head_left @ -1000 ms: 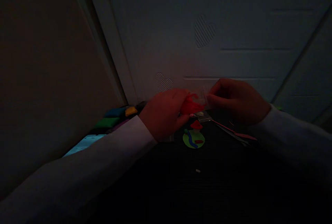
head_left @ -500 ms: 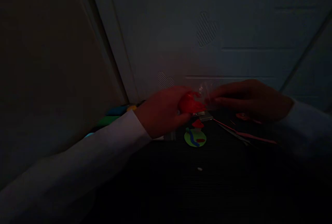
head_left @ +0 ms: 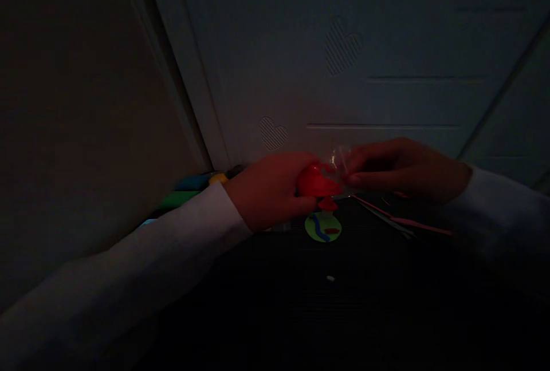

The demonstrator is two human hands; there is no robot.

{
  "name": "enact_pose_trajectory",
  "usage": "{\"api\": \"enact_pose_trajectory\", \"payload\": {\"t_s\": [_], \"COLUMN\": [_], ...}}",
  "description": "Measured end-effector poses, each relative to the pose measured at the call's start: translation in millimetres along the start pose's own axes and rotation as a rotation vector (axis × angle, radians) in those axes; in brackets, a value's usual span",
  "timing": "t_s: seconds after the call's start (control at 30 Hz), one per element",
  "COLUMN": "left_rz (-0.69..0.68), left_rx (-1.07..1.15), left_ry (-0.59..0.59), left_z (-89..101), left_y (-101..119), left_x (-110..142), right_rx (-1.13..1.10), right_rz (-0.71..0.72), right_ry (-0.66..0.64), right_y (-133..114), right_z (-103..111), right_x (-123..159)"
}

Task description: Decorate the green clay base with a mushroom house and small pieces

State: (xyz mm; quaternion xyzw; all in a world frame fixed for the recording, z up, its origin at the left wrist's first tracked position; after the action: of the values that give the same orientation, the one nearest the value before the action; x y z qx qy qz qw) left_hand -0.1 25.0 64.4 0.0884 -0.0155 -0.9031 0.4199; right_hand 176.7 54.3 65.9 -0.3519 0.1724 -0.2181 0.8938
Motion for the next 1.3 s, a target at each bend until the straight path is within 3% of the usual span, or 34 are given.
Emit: {"api": "enact_pose_trajectory", "payload": {"t_s": [0.13,0.4,0.77,1.1,1.3], "left_rz": [0.007,0.043,-0.056,-0.057,-0.027], "left_rx": [0.088,0.376,-0.068,-0.133,-0.136], "left_ry": [-0.086,-0.214,-0.026,-0.026,-0.048], "left_z": [0.8,0.2,2.1,2.2,0.3], "left_y": [0,-4,4,4,4], "left_x": [-1,-2,0,0,0], "right_rx": [-0.014,0.054,0.153,0.155,0.135], "right_rz": [0.041,0.071,0.109,0.075,0.049], "right_ry": [-0.014,-0.203,-0.092,-0.161,-0.123], "right_y": [-1,-5,5,7,11], "right_z": [-2,-2,-3,-8,-9], "right_x": [-2,1,-4,-5,-6]}}
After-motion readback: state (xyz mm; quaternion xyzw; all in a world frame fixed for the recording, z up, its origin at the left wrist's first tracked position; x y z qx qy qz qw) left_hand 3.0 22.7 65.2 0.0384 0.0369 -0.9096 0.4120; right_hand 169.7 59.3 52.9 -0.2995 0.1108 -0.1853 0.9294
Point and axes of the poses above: each hand's wrist, its own x-axis away from the middle knuckle, its own z-axis out of the back of the hand, y = z × x, the point moved 3 cm from there along -x, towards the middle knuckle, and after that the axes turned 14 degrees about -y, right-handed, at the moved point
